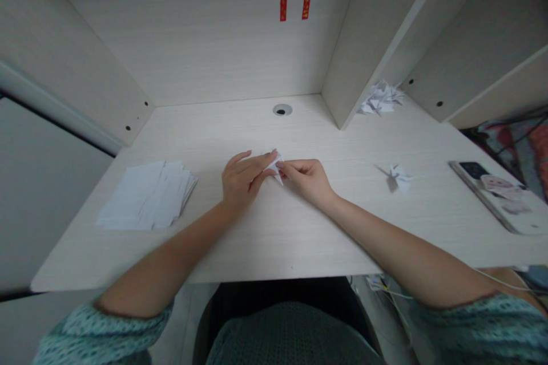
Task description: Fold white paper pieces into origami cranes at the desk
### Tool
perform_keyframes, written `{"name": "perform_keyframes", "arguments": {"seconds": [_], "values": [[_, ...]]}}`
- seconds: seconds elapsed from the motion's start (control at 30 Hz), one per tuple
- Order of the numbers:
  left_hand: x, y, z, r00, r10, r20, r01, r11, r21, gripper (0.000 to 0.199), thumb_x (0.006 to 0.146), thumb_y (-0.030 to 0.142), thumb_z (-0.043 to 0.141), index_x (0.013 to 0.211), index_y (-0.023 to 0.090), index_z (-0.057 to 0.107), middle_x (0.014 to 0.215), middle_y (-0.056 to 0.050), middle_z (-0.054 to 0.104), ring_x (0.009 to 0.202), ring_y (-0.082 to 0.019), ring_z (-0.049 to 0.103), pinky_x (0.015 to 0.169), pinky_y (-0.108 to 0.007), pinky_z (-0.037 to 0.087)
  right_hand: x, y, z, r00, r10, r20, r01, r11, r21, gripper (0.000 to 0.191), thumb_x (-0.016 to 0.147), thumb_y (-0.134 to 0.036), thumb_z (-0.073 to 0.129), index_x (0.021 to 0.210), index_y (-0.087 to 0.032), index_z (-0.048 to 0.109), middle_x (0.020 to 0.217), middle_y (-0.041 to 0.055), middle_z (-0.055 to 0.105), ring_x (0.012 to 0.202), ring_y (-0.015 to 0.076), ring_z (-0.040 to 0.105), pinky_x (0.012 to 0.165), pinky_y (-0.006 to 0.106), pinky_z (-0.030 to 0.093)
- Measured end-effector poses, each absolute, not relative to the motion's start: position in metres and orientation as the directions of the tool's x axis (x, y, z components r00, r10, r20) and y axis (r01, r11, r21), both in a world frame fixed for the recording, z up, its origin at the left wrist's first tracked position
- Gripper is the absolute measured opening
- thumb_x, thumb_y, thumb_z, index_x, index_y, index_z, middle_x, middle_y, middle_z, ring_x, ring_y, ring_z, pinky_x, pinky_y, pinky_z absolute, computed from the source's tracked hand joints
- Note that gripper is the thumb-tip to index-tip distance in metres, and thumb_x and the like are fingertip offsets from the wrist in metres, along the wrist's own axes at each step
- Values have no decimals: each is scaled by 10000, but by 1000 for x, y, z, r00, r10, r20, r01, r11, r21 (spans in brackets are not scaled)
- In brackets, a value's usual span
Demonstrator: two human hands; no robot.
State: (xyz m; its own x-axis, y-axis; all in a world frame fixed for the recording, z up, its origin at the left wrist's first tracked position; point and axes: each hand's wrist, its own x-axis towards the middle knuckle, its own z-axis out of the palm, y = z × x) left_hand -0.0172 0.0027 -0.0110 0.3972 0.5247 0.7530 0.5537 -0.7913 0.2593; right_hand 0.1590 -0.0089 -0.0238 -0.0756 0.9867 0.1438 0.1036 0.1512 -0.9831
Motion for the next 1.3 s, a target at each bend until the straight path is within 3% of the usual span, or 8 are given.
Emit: {"name": "perform_keyframes", "arguments": {"seconds": [0.23, 0.53, 0.7, 1.0, 1.17, 1.3], "values": [[-16, -1, -7, 394, 496, 774, 536, -808, 245, 320, 888, 240, 567, 1203, 286, 603, 1093, -24, 716, 976, -145, 688, 1017, -353, 410, 158, -12, -19, -95, 986, 138, 113, 149, -982, 425, 807, -482, 563, 538, -154, 557, 526, -19, 448, 532, 98, 400, 534, 247, 305], [-16, -4, -4, 348, 538, 768, 582, -766, 273, 263, 895, 292, 557, 1145, 309, 640, 1030, -3, 738, 899, -152, 709, 1080, -400, 332, 157, -14, -17, -126, 982, 143, 127, 159, -979, 422, 808, -488, 561, 548, -157, 586, 534, -10, 485, 551, 109, 436, 550, 250, 338], [-16, 1, -6, 371, 528, 764, 602, -763, 235, 399, 801, 424, 659, 1175, 287, 626, 1074, -29, 725, 924, -182, 705, 1056, -389, 367, 157, -12, -21, -122, 982, 142, 82, 153, -985, 414, 807, -494, 564, 576, -157, 626, 552, -13, 508, 554, 110, 450, 560, 249, 347], [-17, 0, -5, 383, 484, 787, 582, -788, 202, 208, 842, 273, 635, 1042, 315, 676, 1020, 15, 738, 948, -158, 698, 1033, -380, 366, 158, -11, -24, -119, 981, 153, 158, 170, -973, 462, 814, -534, 538, 571, -154, 638, 522, -15, 480, 531, 106, 419, 525, 248, 324], [-16, 0, -5, 380, 494, 782, 602, -774, 197, 185, 853, 294, 618, 1025, 315, 684, 1004, 12, 740, 923, -167, 705, 1018, -392, 385, 158, -12, -23, -137, 975, 174, 147, 193, -970, 439, 832, -491, 539, 572, -151, 638, 523, -18, 476, 531, 102, 421, 533, 248, 323], [-14, 2, -6, 364, 495, 789, 633, -753, 181, 263, 824, 344, 654, 1082, 293, 664, 1029, -15, 734, 917, -176, 707, 989, -383, 414, 158, -12, -24, -113, 977, 181, 156, 197, -968, 413, 831, -499, 538, 669, -162, 713, 560, -6, 568, 556, 126, 498, 544, 250, 361]]}}
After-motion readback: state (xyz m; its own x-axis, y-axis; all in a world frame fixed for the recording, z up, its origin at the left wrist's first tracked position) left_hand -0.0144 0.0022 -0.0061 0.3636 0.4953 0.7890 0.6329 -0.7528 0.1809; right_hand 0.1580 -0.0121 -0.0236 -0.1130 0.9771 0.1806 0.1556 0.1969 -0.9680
